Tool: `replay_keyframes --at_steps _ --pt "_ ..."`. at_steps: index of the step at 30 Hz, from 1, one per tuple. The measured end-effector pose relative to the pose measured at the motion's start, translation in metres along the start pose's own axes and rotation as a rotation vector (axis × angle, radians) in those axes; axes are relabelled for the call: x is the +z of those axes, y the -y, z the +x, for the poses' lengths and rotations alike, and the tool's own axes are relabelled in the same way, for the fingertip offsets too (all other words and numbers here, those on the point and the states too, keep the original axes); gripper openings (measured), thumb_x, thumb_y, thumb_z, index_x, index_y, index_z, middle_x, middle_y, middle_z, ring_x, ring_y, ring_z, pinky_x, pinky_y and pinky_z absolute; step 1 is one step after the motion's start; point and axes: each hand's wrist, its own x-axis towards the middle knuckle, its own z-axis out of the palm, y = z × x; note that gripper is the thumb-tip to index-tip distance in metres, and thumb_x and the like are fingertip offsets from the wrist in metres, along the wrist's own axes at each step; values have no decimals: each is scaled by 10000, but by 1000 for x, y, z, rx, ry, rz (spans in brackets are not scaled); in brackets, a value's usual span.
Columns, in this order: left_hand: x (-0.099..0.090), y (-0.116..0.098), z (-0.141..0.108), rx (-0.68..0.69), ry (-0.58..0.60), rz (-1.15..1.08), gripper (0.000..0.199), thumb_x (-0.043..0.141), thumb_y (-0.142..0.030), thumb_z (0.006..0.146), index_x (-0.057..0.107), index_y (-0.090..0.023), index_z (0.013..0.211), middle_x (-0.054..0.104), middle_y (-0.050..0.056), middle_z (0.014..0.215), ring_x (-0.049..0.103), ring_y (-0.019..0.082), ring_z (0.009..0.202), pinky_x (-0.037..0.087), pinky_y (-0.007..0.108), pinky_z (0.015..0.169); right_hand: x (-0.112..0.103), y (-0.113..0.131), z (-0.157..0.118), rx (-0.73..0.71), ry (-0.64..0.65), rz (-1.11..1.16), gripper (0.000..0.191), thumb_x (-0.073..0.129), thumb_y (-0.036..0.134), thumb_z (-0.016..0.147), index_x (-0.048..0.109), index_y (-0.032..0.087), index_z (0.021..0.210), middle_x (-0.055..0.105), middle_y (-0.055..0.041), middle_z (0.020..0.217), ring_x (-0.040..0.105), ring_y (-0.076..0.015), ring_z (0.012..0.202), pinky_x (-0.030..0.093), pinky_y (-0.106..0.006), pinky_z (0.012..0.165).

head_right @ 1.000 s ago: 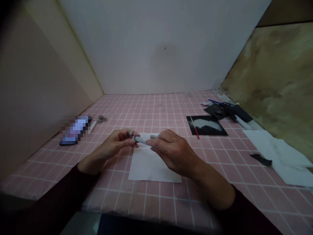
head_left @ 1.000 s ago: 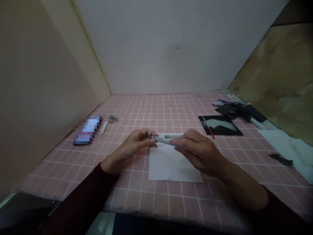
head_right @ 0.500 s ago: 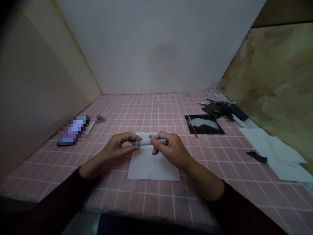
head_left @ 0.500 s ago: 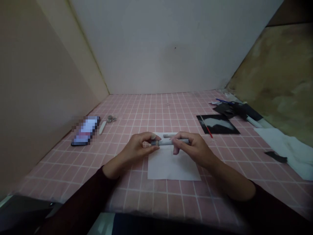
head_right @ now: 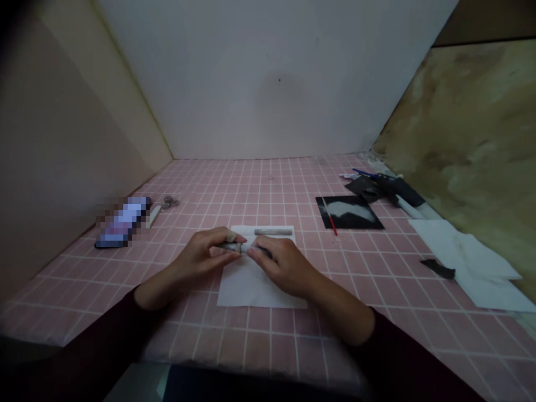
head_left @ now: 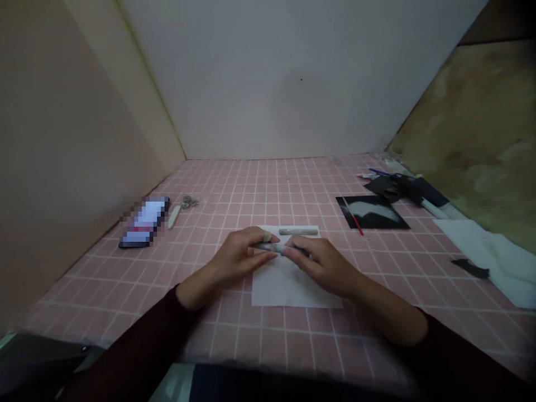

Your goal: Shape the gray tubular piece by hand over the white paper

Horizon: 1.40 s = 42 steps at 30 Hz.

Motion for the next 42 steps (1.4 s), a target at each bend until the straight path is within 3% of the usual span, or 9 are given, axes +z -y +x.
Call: replay_keyframes --at_steps 5,11,15,20,24,29,34,39,42 --pt "-4 2 1 39 -125 41 180 709 -302 883 712 -202 1032 740 71 1018 664 219 983 486 365 903 -12 -3 0 16 -42 -34 344 486 389 989 628 174 761 560 10 675 502 -131 634 348 -273 595" --pt "1 6 1 128 -61 89 194 724 -322 865 735 -233 1038 745 74 961 622 272 1091 475 419 954 -7 -4 1 -7 10 -1 366 458 363 990 670 176 756 552 13 638 499 -126 589 347 -273 565" --pt "0 5 1 102 -123 68 199 710 -343 885 723 -231 1049 733 80 1014 630 254 1057 486 404 935 -10 -7 1 -10 -37 29 372 483 416 988 705 192 791 531 19 610 475 -126 569 337 -270 537" --pt "3 2 1 162 -45 85 192 715 -313 878 724 -217 1045 742 74 953 633 257 1024 477 407 927 -2 -6 2 -6 6 52 434 443 455 1007 662 187 744 558 8 637 497 -135 597 361 -278 554" --pt "1 2 1 93 -137 72 198 709 -333 881 721 -219 1042 729 85 1003 634 248 1027 487 399 922 -6 -6 2 4 -31 28 384 484 444 990 707 190 809 556 9 634 490 -132 586 344 -275 539" --pt "3 -1 2 105 -2 66 183 699 -338 877 717 -210 1007 730 77 938 638 245 962 489 387 876 0 -5 2 11 17 39 416 452 446 1003 656 189 747 562 1 648 514 -142 606 373 -283 557" --pt "-1 -2 1 65 -96 69 192 693 -328 890 709 -190 1022 715 82 961 635 230 955 481 374 882 -8 -4 2 16 -16 45 399 482 466 985 705 198 791 526 8 618 480 -140 575 341 -286 540" --pt "3 -1 1 105 -8 60 188 704 -298 871 710 -180 1017 718 77 941 631 229 932 478 361 850 -1 -4 3 37 30 73 436 458 484 989 661 185 745 546 1 641 498 -145 605 357 -286 562" --pt "2 -2 0 64 -61 28 166 706 -285 859 714 -180 987 713 74 939 629 222 931 470 362 868 -3 -5 2 42 31 57 425 462 477 987 684 184 773 552 0 642 491 -141 599 348 -284 561"
